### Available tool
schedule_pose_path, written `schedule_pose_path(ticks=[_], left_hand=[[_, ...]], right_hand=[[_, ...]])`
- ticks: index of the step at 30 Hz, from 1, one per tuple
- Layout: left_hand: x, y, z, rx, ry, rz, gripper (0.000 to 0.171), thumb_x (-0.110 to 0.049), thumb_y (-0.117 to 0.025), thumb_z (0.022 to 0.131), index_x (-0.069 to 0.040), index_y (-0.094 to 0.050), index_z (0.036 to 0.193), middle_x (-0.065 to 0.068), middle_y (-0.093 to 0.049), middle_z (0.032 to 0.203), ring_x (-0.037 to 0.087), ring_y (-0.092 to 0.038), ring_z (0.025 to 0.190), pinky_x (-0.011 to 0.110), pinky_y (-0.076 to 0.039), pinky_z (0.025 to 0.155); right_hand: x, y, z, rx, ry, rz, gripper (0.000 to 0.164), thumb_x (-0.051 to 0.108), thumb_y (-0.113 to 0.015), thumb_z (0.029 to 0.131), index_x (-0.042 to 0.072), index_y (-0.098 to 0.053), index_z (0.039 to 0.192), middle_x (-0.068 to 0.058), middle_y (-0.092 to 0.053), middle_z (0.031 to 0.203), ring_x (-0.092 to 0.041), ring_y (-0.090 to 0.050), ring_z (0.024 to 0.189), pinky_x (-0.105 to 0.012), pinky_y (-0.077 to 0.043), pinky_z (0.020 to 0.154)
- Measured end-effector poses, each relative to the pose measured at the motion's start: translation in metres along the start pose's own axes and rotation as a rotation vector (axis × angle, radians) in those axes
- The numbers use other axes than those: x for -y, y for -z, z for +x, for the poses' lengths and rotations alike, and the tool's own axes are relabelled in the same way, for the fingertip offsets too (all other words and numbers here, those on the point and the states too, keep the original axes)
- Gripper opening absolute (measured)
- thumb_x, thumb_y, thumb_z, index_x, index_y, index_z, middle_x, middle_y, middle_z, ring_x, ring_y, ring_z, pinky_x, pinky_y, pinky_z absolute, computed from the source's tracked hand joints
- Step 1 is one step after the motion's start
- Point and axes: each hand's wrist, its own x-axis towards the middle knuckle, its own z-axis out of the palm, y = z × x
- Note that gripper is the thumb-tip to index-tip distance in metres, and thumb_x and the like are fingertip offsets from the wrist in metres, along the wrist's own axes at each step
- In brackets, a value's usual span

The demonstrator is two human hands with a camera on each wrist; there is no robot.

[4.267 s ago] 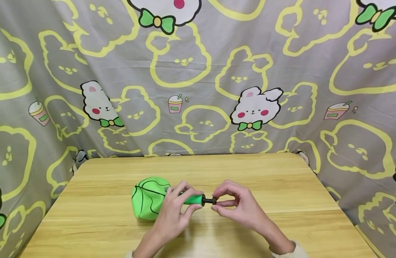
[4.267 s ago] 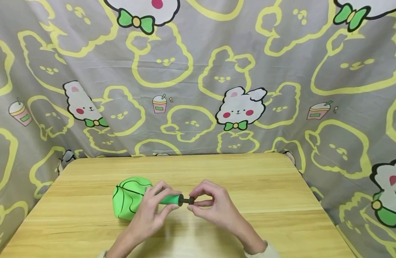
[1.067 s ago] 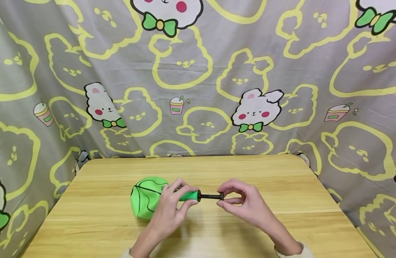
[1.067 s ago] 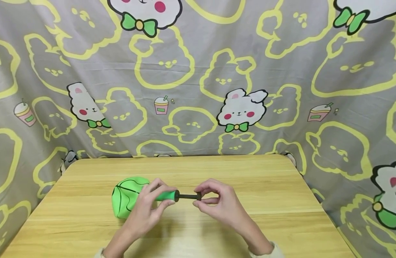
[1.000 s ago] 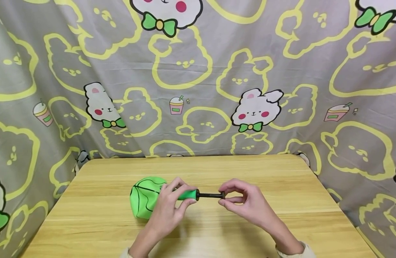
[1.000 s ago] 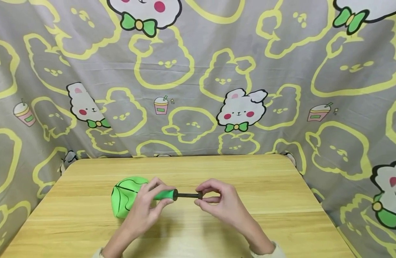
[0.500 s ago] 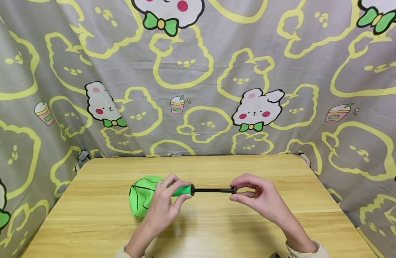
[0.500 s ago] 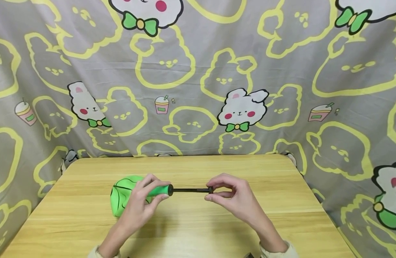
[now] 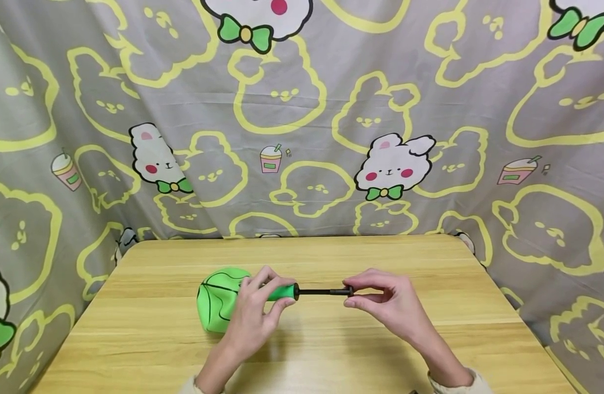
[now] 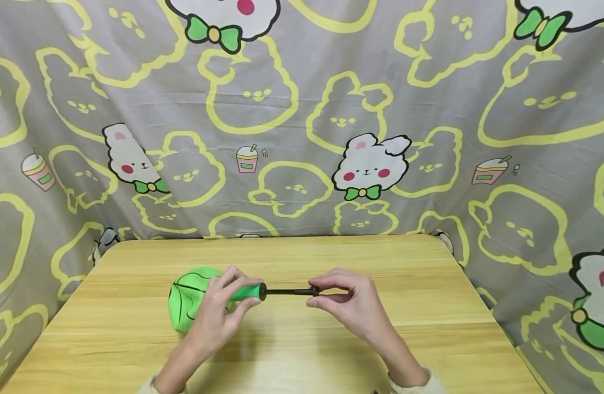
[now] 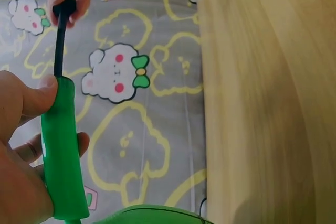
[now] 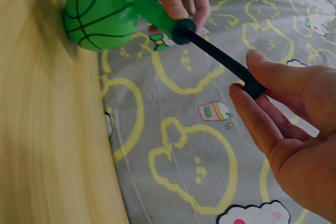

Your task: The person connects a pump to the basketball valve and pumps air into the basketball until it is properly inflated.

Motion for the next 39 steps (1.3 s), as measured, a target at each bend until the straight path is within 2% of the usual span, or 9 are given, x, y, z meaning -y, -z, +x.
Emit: schedule_pose_path(ticks=[6, 14, 21, 25, 32, 39], left_hand=[[-0.004, -0.004, -0.001, 0.01, -0.009, 0.003, 0.027, -0.024, -0.081, 0.085, -0.018, -0.076, 0.111, -0.011, -0.057, 0.096, 0.004, -0.055, 0.087, 0.033, -0.032, 0.08], [-0.01, -0.008, -0.003, 0.037, -0.006, 0.006, 0.026, -0.025, -0.08, 0.086, -0.019, -0.076, 0.111, -0.012, -0.056, 0.096, 0.004, -0.057, 0.087, 0.032, -0.033, 0.081], [-0.013, -0.014, -0.004, 0.034, -0.042, 0.016, 0.027, -0.025, -0.081, 0.083, -0.02, -0.076, 0.109, -0.011, -0.056, 0.096, 0.004, -0.057, 0.086, 0.031, -0.033, 0.08], [-0.016, -0.015, -0.005, 0.056, -0.037, 0.012, 0.026, -0.024, -0.08, 0.084, -0.019, -0.076, 0.109, -0.011, -0.056, 0.096, 0.004, -0.056, 0.084, 0.032, -0.034, 0.082], [-0.016, -0.015, -0.006, 0.049, -0.044, 0.021, 0.026, -0.025, -0.08, 0.085, -0.02, -0.075, 0.11, -0.011, -0.056, 0.097, 0.004, -0.056, 0.086, 0.033, -0.036, 0.083], [-0.014, -0.016, -0.006, 0.042, -0.051, 0.013, 0.025, -0.027, -0.079, 0.087, -0.023, -0.075, 0.112, -0.013, -0.056, 0.098, 0.002, -0.056, 0.086, 0.033, -0.037, 0.08]], right_hand=[[-0.006, -0.013, -0.002, -0.021, -0.027, -0.015, 0.031, -0.006, -0.082, 0.08, 0.001, -0.078, 0.11, -0.02, -0.073, 0.103, -0.026, -0.073, 0.098, -0.041, -0.059, 0.074], [-0.017, -0.031, -0.003, -0.024, 0.04, -0.014, 0.031, -0.007, -0.081, 0.08, -0.002, -0.077, 0.11, -0.023, -0.072, 0.101, -0.024, -0.073, 0.096, -0.04, -0.06, 0.072], [-0.024, -0.042, -0.005, -0.036, 0.039, -0.015, 0.029, -0.006, -0.083, 0.079, -0.002, -0.077, 0.107, -0.021, -0.073, 0.099, -0.023, -0.074, 0.093, -0.039, -0.06, 0.071], [-0.027, -0.047, -0.006, -0.038, 0.019, -0.016, 0.028, -0.004, -0.084, 0.078, -0.001, -0.078, 0.106, -0.018, -0.074, 0.099, -0.022, -0.074, 0.093, -0.039, -0.059, 0.071], [-0.027, -0.049, -0.005, -0.022, 0.014, 0.017, 0.028, -0.004, -0.082, 0.081, 0.0, -0.077, 0.108, -0.016, -0.073, 0.103, -0.025, -0.073, 0.096, -0.039, -0.059, 0.075], [-0.019, -0.042, -0.005, 0.015, 0.011, 0.009, 0.027, -0.001, -0.081, 0.085, 0.003, -0.075, 0.11, -0.015, -0.071, 0.109, -0.026, -0.071, 0.101, -0.039, -0.059, 0.078]])
